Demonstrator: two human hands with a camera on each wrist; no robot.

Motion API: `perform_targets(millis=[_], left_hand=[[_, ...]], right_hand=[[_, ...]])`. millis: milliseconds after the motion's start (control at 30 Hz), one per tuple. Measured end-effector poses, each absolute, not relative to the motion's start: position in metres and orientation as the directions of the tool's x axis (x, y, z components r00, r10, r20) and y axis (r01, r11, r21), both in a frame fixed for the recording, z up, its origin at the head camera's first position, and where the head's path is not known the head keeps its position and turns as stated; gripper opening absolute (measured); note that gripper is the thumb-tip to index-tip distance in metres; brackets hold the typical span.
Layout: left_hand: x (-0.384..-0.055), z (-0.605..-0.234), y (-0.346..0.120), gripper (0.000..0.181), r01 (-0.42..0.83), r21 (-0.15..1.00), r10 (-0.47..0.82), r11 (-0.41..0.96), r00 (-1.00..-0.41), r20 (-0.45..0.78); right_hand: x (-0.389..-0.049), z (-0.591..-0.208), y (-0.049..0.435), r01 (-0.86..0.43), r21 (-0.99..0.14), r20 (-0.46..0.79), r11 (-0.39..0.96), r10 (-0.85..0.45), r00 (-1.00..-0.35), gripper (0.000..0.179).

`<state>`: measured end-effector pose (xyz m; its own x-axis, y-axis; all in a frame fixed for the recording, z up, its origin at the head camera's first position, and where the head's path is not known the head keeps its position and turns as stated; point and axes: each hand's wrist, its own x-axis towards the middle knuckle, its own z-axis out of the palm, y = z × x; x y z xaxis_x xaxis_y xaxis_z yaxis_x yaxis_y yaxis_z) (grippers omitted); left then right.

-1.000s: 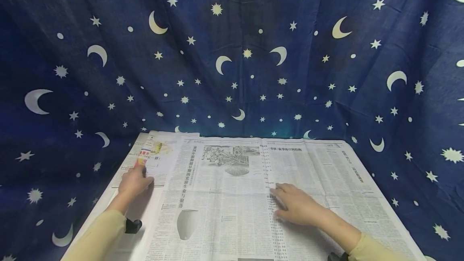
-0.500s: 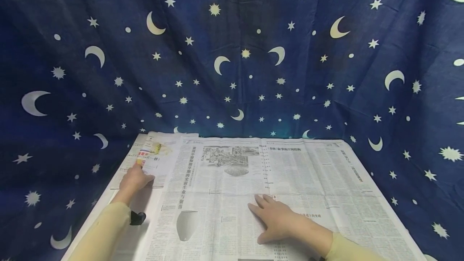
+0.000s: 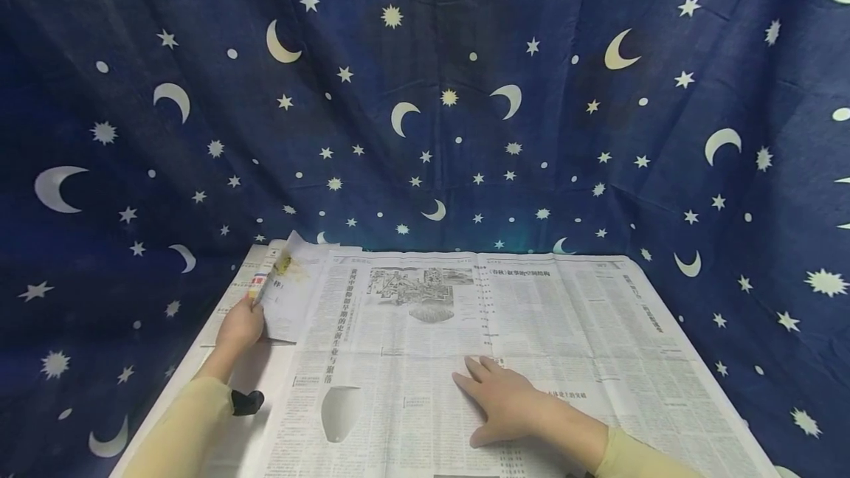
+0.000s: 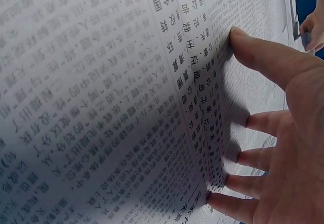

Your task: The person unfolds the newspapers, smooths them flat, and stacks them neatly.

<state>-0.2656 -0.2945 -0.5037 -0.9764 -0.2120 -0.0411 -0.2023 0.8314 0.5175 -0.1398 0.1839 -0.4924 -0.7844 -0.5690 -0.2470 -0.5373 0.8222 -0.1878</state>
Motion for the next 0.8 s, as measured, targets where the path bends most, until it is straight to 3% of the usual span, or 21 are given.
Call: perform_targets(millis=[333,600,800], left_hand=[[-0.248,-0.482,-0.317,0.041,-0.183,0.616,-0.308,0.766,-0.946,0.103],[-0.235,-0.457,-0.333,0.042,-0.15,0.565,-0.347,0.811,-0.901,0.259],[-0.226,-0.431,-0.325,0.042,-0.037,0.605,-0.316,0.796,-0.877,0.363]], right_hand=[[-0.14,-0.494,0.184,-0.518,-0.193,-0.263,0.834,-0.552,-0.791,0.1],[-0.14,-0.493,0.184,-0.52,-0.197,-0.264,0.831,-0.556,-0.788,0.099],[-0.141,-0.491,0.183,-0.532,-0.187,-0.267,0.826,-0.564,-0.781,0.096]])
